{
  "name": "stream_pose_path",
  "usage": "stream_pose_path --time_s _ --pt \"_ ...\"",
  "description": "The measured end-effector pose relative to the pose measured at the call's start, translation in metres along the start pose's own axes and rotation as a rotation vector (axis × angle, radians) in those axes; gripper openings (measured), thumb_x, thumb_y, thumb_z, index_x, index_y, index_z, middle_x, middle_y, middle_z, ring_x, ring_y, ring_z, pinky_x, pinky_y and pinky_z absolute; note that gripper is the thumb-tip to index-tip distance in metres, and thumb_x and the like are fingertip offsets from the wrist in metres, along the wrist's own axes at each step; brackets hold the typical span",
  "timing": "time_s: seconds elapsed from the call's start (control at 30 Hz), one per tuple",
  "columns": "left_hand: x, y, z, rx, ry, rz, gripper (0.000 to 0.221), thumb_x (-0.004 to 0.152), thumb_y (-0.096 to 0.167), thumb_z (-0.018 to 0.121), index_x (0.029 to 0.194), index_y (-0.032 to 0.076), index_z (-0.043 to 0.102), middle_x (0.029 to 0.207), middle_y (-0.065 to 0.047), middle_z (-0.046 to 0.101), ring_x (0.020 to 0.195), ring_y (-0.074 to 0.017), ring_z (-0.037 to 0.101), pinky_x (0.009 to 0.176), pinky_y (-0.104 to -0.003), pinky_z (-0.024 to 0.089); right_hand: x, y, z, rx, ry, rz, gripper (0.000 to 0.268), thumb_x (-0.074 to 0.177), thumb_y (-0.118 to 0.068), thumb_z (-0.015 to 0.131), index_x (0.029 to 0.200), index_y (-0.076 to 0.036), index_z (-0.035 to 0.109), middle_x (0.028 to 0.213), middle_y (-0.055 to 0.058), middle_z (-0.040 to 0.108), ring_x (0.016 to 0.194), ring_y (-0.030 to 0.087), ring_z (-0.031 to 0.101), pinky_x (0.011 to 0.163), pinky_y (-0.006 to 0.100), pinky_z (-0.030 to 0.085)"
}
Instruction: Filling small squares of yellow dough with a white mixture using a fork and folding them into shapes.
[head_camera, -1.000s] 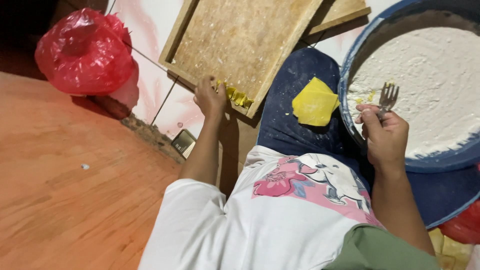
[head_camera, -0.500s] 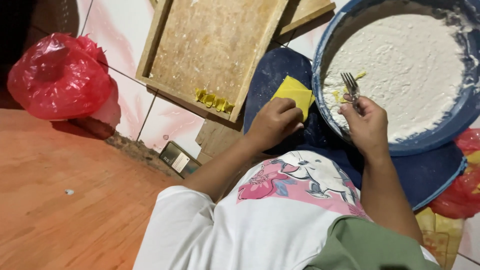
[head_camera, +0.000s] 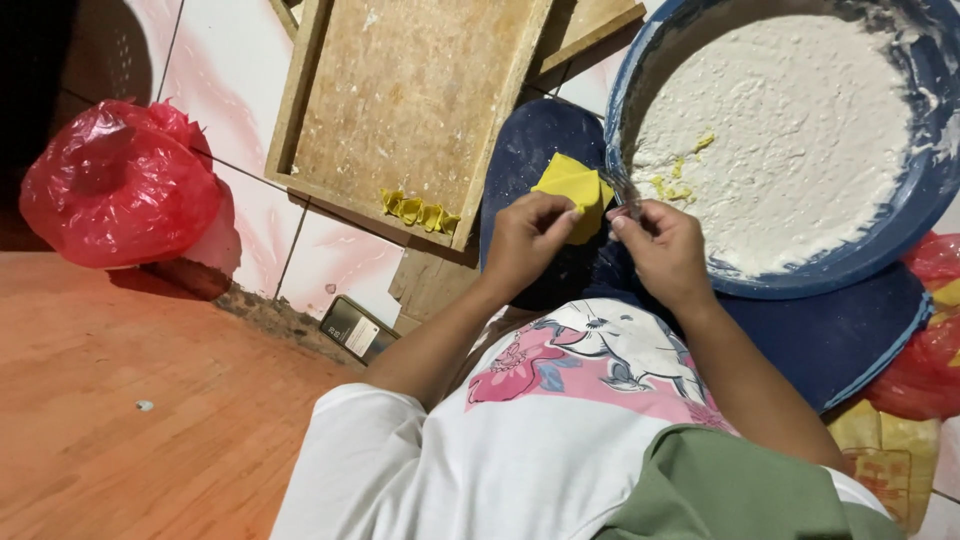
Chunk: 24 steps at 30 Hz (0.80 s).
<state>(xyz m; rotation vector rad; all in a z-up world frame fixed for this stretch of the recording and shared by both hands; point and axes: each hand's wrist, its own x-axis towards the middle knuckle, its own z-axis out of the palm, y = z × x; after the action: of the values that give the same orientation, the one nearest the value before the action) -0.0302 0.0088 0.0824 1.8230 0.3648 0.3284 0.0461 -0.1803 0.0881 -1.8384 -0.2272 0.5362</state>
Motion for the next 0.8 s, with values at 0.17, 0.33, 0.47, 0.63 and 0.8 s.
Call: stream_pose_path --time_s 0.17,0.33,0.47,0.63,0.8 --pt "-0.003 -0.006 0.002 -0.074 0.041 -0.064 0.007 0.088 0.019 0.077 0.092 0.013 0.078 0.074 -0.006 0.07 0.069 -0.0177 0.068 0.061 -0.028 0.052 0.001 -0.02 0.019 0.02 -0.009 -0.02 0.004 0.097 -0.009 0.077 0.099 -0.006 0.078 0.078 0.006 0.074 0.077 0.008 0.064 0.074 0.028 0.055" --pt "-0.005 0.006 0.002 -0.09 0.062 -0.076 0.006 0.088 0.014 0.077 0.092 0.01 0.079 0.07 -0.007 0.07 0.064 -0.0155 0.066 0.057 -0.026 0.052 0.003 -0.03 0.027 0.044 -0.017 -0.046 0.005 0.093 -0.009 0.081 0.094 -0.006 0.078 0.07 0.005 0.07 0.071 0.006 0.057 0.066 0.024 0.051" --pt "-0.005 0.007 0.004 -0.092 0.083 -0.068 0.007 0.087 0.014 0.077 0.092 0.009 0.079 0.07 -0.008 0.07 0.063 -0.015 0.065 0.055 -0.026 0.051 0.003 -0.024 0.028 0.026 -0.016 -0.048 0.006 0.094 -0.011 0.081 0.093 -0.007 0.078 0.068 0.005 0.069 0.068 0.006 0.056 0.063 0.024 0.049" --pt "-0.007 0.007 0.006 -0.134 0.103 -0.136 0.008 0.088 0.014 0.077 0.093 0.009 0.08 0.071 -0.007 0.071 0.064 -0.0127 0.065 0.057 -0.025 0.051 0.002 -0.022 0.032 0.035 -0.01 -0.075 0.011 0.092 -0.011 0.084 0.088 -0.006 0.076 0.064 0.005 0.066 0.062 0.007 0.053 0.057 0.023 0.046" --pt "-0.008 0.006 0.008 -0.128 0.1 -0.152 0.005 0.086 0.015 0.079 0.091 0.013 0.081 0.072 -0.007 0.072 0.066 -0.0139 0.068 0.057 -0.026 0.052 0.002 -0.017 0.032 -0.013 0.007 -0.085 0.01 0.092 -0.01 0.081 0.087 -0.005 0.074 0.062 0.006 0.063 0.061 0.009 0.052 0.055 0.024 0.043"
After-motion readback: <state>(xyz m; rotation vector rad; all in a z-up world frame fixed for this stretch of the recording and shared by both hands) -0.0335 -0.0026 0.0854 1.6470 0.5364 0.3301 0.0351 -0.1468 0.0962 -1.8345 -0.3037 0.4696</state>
